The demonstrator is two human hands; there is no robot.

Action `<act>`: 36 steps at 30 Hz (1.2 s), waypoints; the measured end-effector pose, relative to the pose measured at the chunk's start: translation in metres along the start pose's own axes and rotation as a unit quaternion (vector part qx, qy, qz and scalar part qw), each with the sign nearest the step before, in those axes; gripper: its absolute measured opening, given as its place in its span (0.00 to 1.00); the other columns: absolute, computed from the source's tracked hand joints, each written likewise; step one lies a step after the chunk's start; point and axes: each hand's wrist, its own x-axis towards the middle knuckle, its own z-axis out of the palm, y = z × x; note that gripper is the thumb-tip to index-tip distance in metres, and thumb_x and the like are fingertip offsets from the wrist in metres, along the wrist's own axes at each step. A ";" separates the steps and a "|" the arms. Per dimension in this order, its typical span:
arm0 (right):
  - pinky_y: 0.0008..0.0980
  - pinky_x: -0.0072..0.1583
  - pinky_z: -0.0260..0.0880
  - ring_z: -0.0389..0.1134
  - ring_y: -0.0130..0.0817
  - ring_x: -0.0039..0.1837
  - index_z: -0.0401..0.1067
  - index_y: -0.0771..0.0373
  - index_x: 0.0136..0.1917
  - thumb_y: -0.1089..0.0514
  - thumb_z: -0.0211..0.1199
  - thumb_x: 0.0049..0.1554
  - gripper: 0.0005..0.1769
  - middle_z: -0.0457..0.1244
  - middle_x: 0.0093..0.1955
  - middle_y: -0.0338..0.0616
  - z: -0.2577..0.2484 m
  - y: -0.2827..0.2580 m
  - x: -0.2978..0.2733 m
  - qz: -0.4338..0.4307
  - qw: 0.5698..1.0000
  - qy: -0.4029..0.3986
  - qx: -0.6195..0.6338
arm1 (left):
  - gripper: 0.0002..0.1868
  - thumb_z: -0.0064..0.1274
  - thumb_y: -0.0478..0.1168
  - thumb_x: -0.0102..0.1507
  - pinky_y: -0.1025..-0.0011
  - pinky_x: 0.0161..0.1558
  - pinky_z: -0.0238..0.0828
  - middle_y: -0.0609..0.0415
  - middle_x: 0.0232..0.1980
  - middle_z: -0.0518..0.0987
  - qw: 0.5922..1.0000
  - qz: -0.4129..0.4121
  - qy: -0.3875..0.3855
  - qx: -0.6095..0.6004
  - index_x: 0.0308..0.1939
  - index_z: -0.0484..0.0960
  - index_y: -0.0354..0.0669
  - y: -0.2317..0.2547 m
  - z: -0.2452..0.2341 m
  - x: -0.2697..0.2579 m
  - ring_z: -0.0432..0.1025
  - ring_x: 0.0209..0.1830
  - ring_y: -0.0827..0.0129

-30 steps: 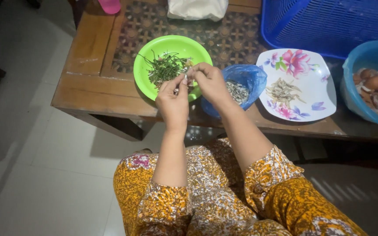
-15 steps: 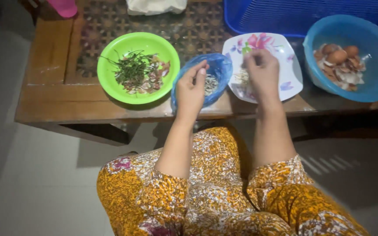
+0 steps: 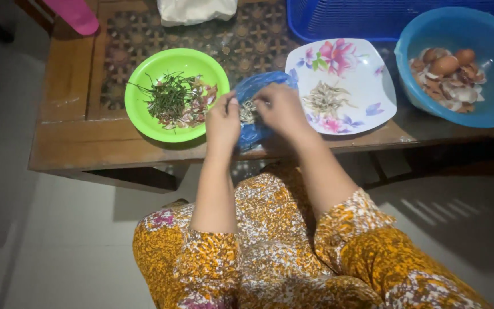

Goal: Picking small dried fish from a plastic bag and placing them into a bowl.

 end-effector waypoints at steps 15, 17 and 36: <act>0.32 0.55 0.71 0.73 0.34 0.51 0.77 0.62 0.49 0.58 0.67 0.56 0.09 0.72 0.47 0.44 0.026 -0.002 0.017 0.105 0.975 -0.031 0.195 | 0.14 0.45 0.35 0.69 0.74 0.49 0.76 0.49 0.49 0.84 0.961 0.029 0.030 -0.275 0.56 0.81 0.34 -0.028 0.003 0.005 0.79 0.48 0.71; 0.29 0.54 0.71 0.72 0.30 0.50 0.77 0.64 0.50 0.60 0.67 0.57 0.08 0.72 0.47 0.43 0.019 -0.011 0.018 0.108 0.969 -0.029 0.222 | 0.14 0.46 0.35 0.69 0.75 0.48 0.75 0.51 0.46 0.84 0.969 0.051 0.029 -0.238 0.54 0.82 0.33 -0.025 -0.001 0.002 0.79 0.46 0.73; 0.27 0.56 0.69 0.70 0.27 0.49 0.78 0.69 0.47 0.64 0.66 0.58 0.06 0.71 0.45 0.42 0.070 -0.079 0.041 0.142 0.838 -0.099 0.518 | 0.08 0.60 0.31 0.64 0.81 0.41 0.73 0.56 0.40 0.84 0.920 0.044 0.126 -0.369 0.46 0.86 0.31 -0.032 -0.070 -0.010 0.75 0.36 0.80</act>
